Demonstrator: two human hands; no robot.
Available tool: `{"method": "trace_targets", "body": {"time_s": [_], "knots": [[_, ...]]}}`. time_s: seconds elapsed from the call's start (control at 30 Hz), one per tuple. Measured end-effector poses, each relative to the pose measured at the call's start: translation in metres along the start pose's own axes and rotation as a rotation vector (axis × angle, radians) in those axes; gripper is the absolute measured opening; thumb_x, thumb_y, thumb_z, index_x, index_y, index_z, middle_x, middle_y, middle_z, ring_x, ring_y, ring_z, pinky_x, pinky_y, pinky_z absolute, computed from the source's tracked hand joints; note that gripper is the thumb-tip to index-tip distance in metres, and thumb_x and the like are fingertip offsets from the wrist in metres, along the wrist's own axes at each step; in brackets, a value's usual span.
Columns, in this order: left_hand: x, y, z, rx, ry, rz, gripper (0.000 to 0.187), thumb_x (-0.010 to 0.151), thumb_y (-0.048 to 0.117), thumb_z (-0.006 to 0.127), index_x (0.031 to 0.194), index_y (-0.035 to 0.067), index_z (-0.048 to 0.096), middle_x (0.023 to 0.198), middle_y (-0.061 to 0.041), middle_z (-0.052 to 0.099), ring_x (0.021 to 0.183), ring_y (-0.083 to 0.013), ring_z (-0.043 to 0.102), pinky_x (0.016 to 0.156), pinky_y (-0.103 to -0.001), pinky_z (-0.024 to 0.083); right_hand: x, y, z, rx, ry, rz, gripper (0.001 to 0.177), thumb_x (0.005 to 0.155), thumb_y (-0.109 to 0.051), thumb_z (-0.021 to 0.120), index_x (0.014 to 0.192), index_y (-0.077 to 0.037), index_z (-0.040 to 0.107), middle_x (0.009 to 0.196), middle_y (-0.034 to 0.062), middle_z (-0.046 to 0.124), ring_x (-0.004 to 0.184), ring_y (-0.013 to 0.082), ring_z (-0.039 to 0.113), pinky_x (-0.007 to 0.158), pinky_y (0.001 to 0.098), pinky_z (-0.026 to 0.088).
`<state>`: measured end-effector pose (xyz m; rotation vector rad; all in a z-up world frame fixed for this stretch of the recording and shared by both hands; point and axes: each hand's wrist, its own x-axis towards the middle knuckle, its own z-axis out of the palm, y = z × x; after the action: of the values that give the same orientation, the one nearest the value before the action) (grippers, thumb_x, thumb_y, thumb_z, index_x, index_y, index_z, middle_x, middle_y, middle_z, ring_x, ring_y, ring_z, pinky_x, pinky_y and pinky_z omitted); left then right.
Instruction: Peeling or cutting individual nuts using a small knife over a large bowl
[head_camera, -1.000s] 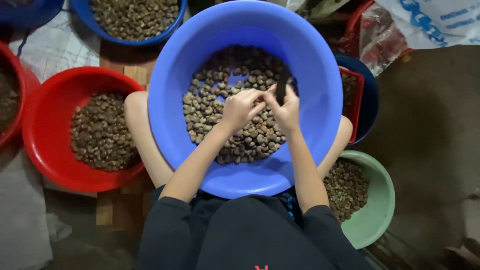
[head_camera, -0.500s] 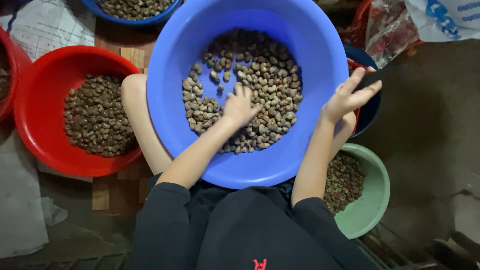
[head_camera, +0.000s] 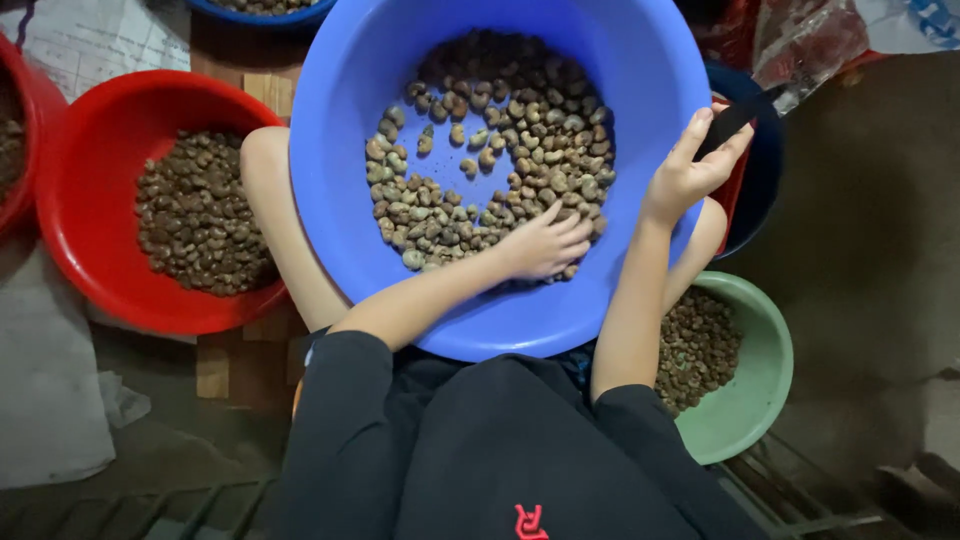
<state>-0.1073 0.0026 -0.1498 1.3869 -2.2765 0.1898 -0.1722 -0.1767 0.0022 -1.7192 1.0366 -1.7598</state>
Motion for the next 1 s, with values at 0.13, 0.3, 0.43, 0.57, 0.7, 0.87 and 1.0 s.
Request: {"method": "trace_targets", "body": {"time_s": [0.13,0.3,0.43,0.57,0.7,0.87,1.0], "knots": [[0.018,-0.05,-0.017,0.221,0.008,-0.051,0.033,0.098,0.033,0.06,0.126,0.017,0.055,0.131,-0.016,0.057,0.122,-0.0381,0.056,0.104,-0.067,0.04,0.0,-0.046,-0.003,-0.072,-0.171,-0.055,0.012,0.106,-0.014,0.06,0.114,-0.005,0.06,0.09,0.0066,0.065,0.071,0.0125,0.058,0.065,0.0251,0.049],[0.015,-0.132,-0.047,0.348,-0.224,-0.461,0.04,0.097,0.002,0.055,0.131,0.024,0.053,0.143,-0.007,0.055,0.122,-0.0291,0.056,0.095,-0.044,0.05,0.007,-0.059,-0.001,-0.039,-0.267,-0.08,0.012,0.107,-0.011,0.054,0.115,-0.003,0.056,0.102,0.0109,0.067,0.088,0.0211,0.064,0.085,0.0321,0.053],[-0.032,-0.174,-0.071,0.745,-0.141,-0.662,0.016,0.094,0.031,0.066,0.091,0.015,0.064,0.079,-0.001,0.065,0.056,-0.0142,0.059,0.047,-0.031,0.045,0.009,-0.066,-0.003,-0.07,-0.266,-0.086,0.012,0.106,-0.01,0.056,0.116,-0.003,0.054,0.097,0.0107,0.068,0.081,0.0195,0.064,0.078,0.0306,0.054],[-0.05,-0.165,-0.139,0.417,0.196,-0.776,0.028,0.106,0.028,0.06,0.083,0.013,0.062,0.048,0.003,0.061,0.039,-0.0229,0.058,0.065,-0.035,0.045,0.006,-0.074,-0.002,-0.086,-0.315,-0.118,0.014,0.105,-0.007,0.058,0.117,-0.002,0.053,0.096,0.0136,0.07,0.078,0.0211,0.065,0.073,0.0322,0.055],[-0.014,-0.139,-0.182,-0.263,0.213,-1.076,0.042,0.107,0.038,0.047,0.081,0.008,0.061,0.055,-0.003,0.064,0.044,-0.024,0.057,0.048,-0.038,0.044,0.004,-0.083,0.0,-0.1,-0.384,-0.115,0.009,0.106,-0.006,0.059,0.113,-0.004,0.054,0.083,0.0072,0.065,0.063,0.0164,0.053,0.059,0.0296,0.045],[0.036,-0.118,-0.189,-1.228,0.135,-1.134,0.037,0.097,0.015,0.04,0.126,-0.002,0.056,0.123,-0.015,0.064,0.071,-0.0093,0.06,0.063,-0.023,0.061,-0.005,-0.077,0.005,-0.133,-0.48,-0.019,0.013,0.102,-0.01,0.064,0.11,-0.002,0.057,0.08,0.0071,0.069,0.061,0.0174,0.058,0.058,0.0319,0.049],[0.039,-0.105,-0.187,-1.256,0.192,-0.933,0.033,0.107,0.019,0.047,0.134,0.007,0.062,0.092,0.001,0.069,0.064,-0.0039,0.054,0.051,-0.017,0.045,-0.016,-0.082,0.012,-0.054,-0.6,0.1,0.011,0.104,-0.013,0.06,0.109,-0.003,0.06,0.077,0.0031,0.065,0.059,0.014,0.055,0.054,0.0291,0.045]]}}
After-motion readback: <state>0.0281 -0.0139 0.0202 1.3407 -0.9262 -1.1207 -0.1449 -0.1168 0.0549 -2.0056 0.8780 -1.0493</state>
